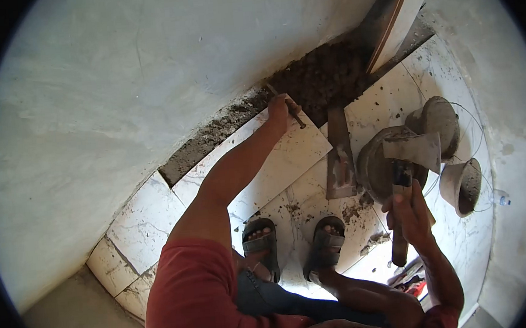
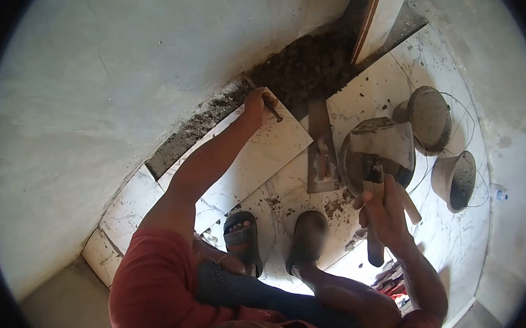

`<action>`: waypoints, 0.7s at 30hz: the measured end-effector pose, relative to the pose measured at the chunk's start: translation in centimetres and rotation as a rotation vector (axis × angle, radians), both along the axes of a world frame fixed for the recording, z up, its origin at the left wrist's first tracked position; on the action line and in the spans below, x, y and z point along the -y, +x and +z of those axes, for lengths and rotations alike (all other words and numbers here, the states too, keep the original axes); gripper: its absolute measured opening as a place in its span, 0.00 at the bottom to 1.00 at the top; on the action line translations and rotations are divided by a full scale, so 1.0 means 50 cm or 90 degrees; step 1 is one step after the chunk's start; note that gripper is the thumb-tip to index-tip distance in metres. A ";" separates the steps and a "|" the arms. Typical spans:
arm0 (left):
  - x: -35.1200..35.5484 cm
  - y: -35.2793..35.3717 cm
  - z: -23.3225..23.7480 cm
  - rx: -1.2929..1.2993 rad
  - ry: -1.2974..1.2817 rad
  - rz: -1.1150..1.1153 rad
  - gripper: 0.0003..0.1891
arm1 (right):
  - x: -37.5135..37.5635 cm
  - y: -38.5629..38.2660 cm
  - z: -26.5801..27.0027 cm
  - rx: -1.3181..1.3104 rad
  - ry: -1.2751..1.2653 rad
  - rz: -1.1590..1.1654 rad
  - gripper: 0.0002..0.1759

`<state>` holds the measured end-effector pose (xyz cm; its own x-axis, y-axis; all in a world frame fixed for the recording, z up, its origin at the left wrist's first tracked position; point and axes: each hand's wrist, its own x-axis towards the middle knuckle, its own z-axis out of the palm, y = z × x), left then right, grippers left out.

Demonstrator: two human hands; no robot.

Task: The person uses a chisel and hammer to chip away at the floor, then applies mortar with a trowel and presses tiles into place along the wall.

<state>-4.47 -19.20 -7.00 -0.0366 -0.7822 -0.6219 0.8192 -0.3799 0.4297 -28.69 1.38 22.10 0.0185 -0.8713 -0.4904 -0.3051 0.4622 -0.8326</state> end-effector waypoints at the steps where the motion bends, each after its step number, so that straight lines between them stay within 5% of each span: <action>1: -0.002 -0.005 0.002 -0.007 0.003 -0.002 0.03 | -0.002 0.004 0.006 0.009 0.011 -0.008 0.18; 11: 0.019 -0.019 -0.003 -0.044 0.051 0.057 0.03 | 0.045 0.121 -0.144 0.094 0.031 -0.110 0.14; 14: 0.043 -0.027 0.002 -0.120 0.067 0.102 0.03 | 0.065 0.187 -0.202 0.183 -0.139 -0.076 0.15; 16: 0.033 -0.027 0.012 -0.166 0.070 0.120 0.02 | 0.060 0.229 -0.235 0.187 -0.344 -0.305 0.14; 17: 0.030 -0.026 0.032 -0.155 0.084 0.129 0.02 | 0.064 0.255 -0.248 0.190 -0.343 -0.300 0.14; 19: 0.027 -0.019 0.045 -0.136 0.098 0.134 0.03 | 0.067 0.310 -0.274 0.175 -0.445 -0.584 0.13; 21: 0.029 -0.017 0.032 -0.141 0.105 0.125 0.07 | 0.043 0.341 -0.416 0.287 -0.346 -0.666 0.13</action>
<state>-5.30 -20.67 -5.40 -0.0438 -0.6769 -0.7348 0.9504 -0.2549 0.1783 -11.62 -0.79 1.29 -0.7280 -0.6574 -0.1945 0.3585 -0.1233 -0.9253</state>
